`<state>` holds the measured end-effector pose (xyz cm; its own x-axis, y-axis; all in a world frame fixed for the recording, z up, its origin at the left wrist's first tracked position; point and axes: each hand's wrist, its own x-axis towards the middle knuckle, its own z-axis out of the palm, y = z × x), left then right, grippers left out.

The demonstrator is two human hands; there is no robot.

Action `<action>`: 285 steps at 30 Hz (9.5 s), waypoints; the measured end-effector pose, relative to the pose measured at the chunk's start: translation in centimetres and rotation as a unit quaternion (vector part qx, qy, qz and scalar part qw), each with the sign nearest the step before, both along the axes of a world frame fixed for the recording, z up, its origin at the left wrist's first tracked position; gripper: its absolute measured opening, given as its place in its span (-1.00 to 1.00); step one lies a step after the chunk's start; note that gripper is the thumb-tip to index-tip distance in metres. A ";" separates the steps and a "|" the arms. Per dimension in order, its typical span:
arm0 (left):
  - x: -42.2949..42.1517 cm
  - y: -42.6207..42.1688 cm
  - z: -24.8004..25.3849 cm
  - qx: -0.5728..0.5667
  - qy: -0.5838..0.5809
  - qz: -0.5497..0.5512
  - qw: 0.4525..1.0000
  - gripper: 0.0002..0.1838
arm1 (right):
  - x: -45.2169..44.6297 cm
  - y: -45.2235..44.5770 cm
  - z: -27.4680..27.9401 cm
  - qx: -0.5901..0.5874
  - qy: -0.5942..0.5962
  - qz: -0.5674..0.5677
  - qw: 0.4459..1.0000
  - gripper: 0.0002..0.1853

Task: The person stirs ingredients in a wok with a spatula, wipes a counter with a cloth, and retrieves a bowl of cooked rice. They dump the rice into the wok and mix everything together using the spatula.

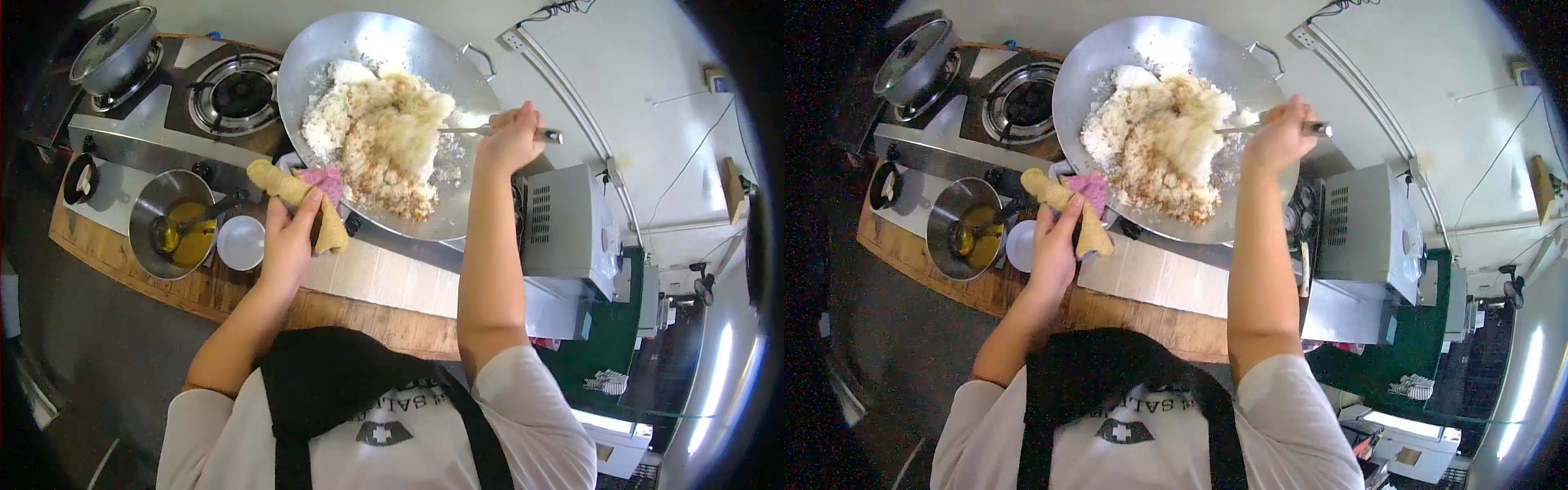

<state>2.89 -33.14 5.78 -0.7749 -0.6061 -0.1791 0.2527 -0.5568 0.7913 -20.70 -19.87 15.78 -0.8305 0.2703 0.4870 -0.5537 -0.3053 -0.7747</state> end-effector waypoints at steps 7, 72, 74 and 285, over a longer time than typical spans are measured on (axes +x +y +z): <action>0.5 -0.1 0.5 -0.026 -0.003 -0.008 1.000 -0.68 | -1.0 5.4 7.0 0.068 0.131 -0.011 0.989 -0.76; -0.4 7.2 -16.1 -0.487 -0.281 -0.168 0.810 -0.52 | 9.9 6.2 -0.9 0.373 0.159 0.208 0.890 -0.78; -2.4 7.5 -15.7 -0.499 -0.323 -0.140 0.792 -0.58 | 9.3 6.2 -0.7 0.352 0.158 0.222 0.895 -0.77; 0.2 2.2 -1.3 -0.003 0.067 -0.009 0.998 -0.68 | -2.1 -4.2 -2.9 0.365 0.150 0.128 0.910 -0.92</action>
<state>3.11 -30.89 4.44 -0.8030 -0.5920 -0.0694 0.3464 -0.5582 0.7539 -22.80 -24.06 12.85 -0.6205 -0.3999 0.6746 -0.7569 0.0802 -0.6486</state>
